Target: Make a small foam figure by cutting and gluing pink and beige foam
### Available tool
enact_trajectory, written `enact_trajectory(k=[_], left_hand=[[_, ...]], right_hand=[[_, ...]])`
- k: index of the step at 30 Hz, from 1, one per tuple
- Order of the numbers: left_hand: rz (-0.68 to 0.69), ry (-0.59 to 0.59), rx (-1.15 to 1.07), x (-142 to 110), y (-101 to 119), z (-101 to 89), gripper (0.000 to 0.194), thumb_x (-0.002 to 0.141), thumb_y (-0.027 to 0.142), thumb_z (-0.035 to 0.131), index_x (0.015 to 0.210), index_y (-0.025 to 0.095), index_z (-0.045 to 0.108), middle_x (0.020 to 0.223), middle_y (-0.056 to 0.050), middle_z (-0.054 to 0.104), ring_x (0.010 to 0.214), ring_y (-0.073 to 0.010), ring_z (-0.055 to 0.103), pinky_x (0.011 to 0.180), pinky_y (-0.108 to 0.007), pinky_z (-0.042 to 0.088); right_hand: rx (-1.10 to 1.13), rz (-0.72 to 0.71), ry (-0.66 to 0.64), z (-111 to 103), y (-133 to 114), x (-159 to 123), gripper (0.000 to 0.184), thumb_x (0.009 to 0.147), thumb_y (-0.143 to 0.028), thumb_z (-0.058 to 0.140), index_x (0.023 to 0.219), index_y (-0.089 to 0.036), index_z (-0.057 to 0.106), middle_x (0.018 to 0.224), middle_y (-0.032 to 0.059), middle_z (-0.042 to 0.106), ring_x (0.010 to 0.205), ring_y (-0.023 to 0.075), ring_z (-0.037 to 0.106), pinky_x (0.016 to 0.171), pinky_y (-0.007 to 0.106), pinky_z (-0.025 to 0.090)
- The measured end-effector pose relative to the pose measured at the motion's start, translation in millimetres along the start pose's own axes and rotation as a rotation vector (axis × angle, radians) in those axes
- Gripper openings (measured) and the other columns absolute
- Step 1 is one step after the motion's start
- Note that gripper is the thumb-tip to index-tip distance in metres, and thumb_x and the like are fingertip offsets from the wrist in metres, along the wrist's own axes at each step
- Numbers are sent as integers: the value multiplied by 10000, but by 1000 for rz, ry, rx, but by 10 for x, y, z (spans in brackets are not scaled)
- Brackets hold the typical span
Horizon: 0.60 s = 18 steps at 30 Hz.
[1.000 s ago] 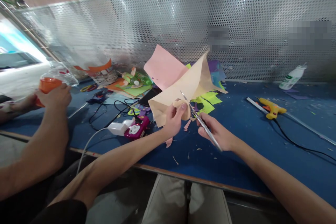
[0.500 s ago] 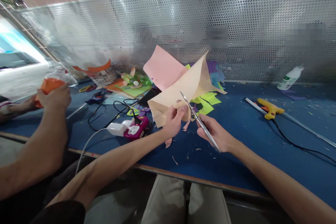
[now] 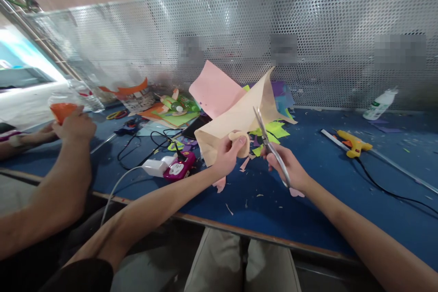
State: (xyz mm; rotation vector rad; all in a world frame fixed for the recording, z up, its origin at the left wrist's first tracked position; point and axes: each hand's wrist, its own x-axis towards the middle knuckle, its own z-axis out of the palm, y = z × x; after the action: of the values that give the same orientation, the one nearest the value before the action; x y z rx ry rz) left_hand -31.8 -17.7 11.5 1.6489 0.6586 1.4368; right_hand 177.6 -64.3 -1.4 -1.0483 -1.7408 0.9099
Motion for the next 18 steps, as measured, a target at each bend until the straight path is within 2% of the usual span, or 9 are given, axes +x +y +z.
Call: enact_trajectory(k=[3, 6, 9, 15, 18], left_hand=[[4, 21, 0, 18, 6, 2, 421, 930, 586, 609, 850, 175, 658, 806, -31, 611, 748, -146, 548, 698, -286, 488], [-33, 64, 2, 25, 13, 9, 463, 911, 625, 609, 788, 178, 611, 742, -14, 549, 694, -138, 497, 643, -279, 456], [-54, 80, 0, 29, 17, 6, 461, 905, 619, 621, 780, 176, 603, 726, -6, 539, 679, -130, 487, 637, -270, 447], [-48, -21, -5, 30, -6, -17, 451, 909, 609, 623, 794, 173, 611, 721, 2, 534, 664, -119, 478, 614, -255, 427], [-27, -23, -6, 30, -7, -19, 443, 912, 594, 631, 782, 171, 606, 718, 3, 523, 666, -118, 476, 619, -254, 428]], right_hand=[[-60, -74, -118, -86, -34, 14, 502, 936, -708, 451, 1027, -230, 571, 957, 58, 581, 770, 202, 559, 726, 361, 506], [-183, -103, -206, -88, -107, 7, 523, 913, -733, 471, 1009, -226, 555, 906, 41, 563, 778, 201, 504, 717, 342, 453], [-196, -107, -254, -27, -148, -6, 559, 925, -751, 413, 1014, -217, 550, 892, 41, 562, 754, 192, 467, 690, 334, 416], [-155, -119, -241, 11, -84, -4, 601, 890, -798, 421, 981, -217, 541, 848, 26, 538, 707, 177, 432, 639, 319, 373], [-176, -118, -230, 0, -46, -5, 567, 901, -774, 437, 983, -220, 527, 853, 23, 537, 709, 178, 440, 647, 319, 375]])
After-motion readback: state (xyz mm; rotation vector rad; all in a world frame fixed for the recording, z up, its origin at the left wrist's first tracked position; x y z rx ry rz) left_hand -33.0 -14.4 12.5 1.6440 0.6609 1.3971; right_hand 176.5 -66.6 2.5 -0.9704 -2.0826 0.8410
